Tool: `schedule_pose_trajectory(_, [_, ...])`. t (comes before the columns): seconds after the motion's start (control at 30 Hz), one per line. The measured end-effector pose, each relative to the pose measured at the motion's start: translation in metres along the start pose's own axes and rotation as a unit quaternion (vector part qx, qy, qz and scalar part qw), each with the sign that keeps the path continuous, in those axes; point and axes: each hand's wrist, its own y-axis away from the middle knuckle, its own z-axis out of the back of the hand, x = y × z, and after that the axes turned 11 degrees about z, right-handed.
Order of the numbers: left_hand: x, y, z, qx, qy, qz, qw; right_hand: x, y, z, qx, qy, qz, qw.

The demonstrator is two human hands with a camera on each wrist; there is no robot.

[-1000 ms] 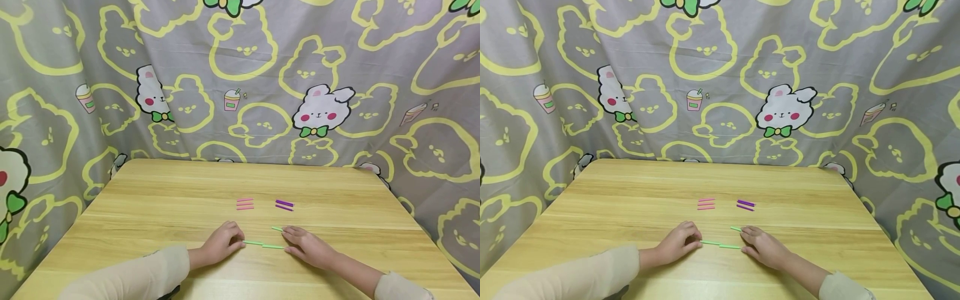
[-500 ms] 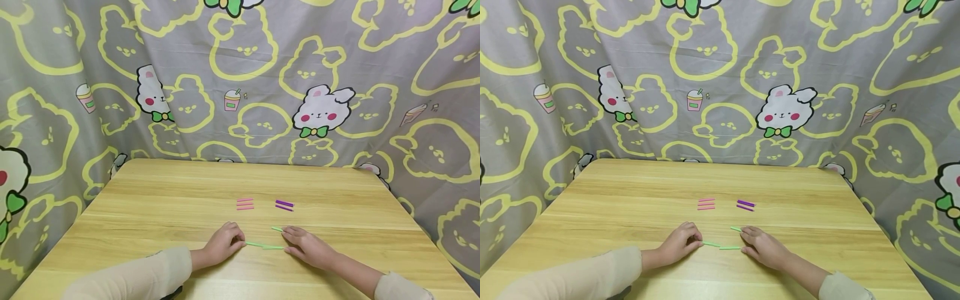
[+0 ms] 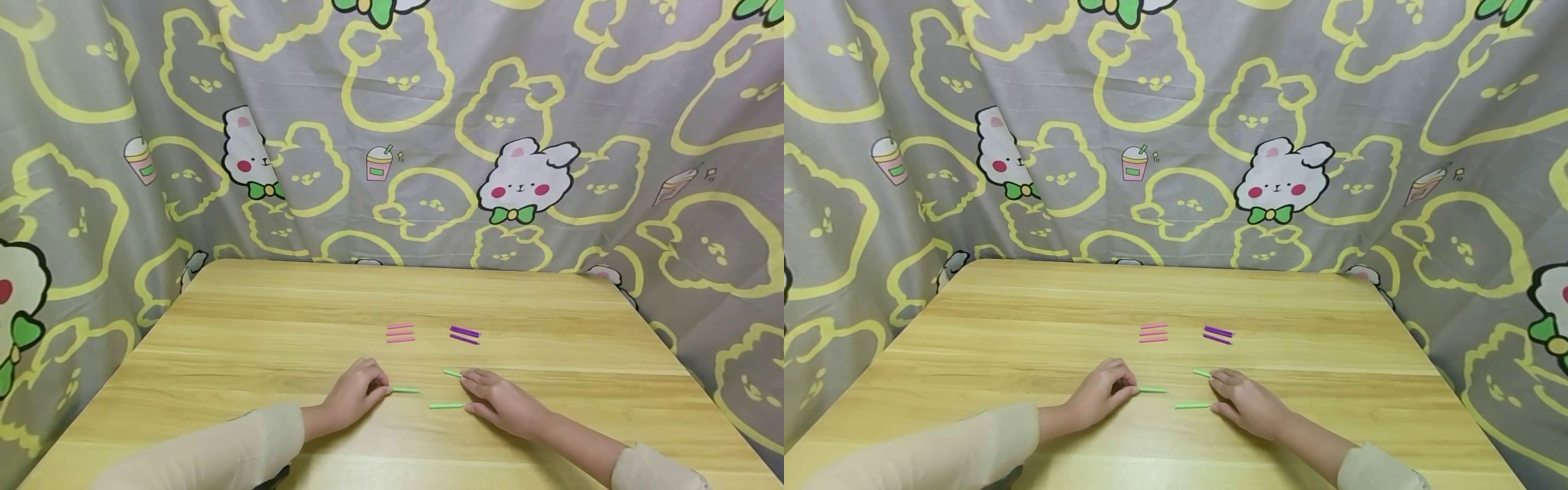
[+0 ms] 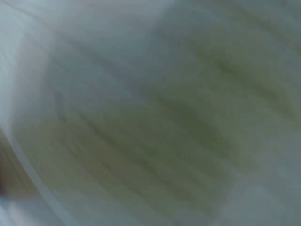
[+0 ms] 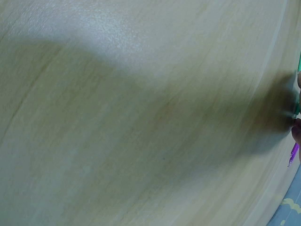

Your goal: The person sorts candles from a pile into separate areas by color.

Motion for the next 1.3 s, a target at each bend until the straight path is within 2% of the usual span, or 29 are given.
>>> schedule_pose_trajectory(0.33, [0.007, 0.006, 0.012, 0.000, 0.000, 0.029, 0.9996, -0.001, -0.001, 0.000, 0.006, -0.005, -0.001, 1.0000])
schedule_pose_trajectory(0.67, [0.014, 0.009, 0.014, -0.002, -0.010, 0.030, 0.9995, -0.001, -0.001, 0.000, 0.007, -0.002, -0.002, 1.0000])
schedule_pose_trajectory(0.97, [0.013, 0.011, 0.016, -0.010, -0.017, 0.021, 0.9996, 0.000, -0.001, 0.000, 0.004, -0.001, 0.001, 1.0000])
schedule_pose_trajectory(1.3, [0.015, 0.012, 0.019, 0.008, -0.014, 0.010, 0.9998, 0.000, -0.001, 0.001, 0.006, -0.003, -0.002, 1.0000])
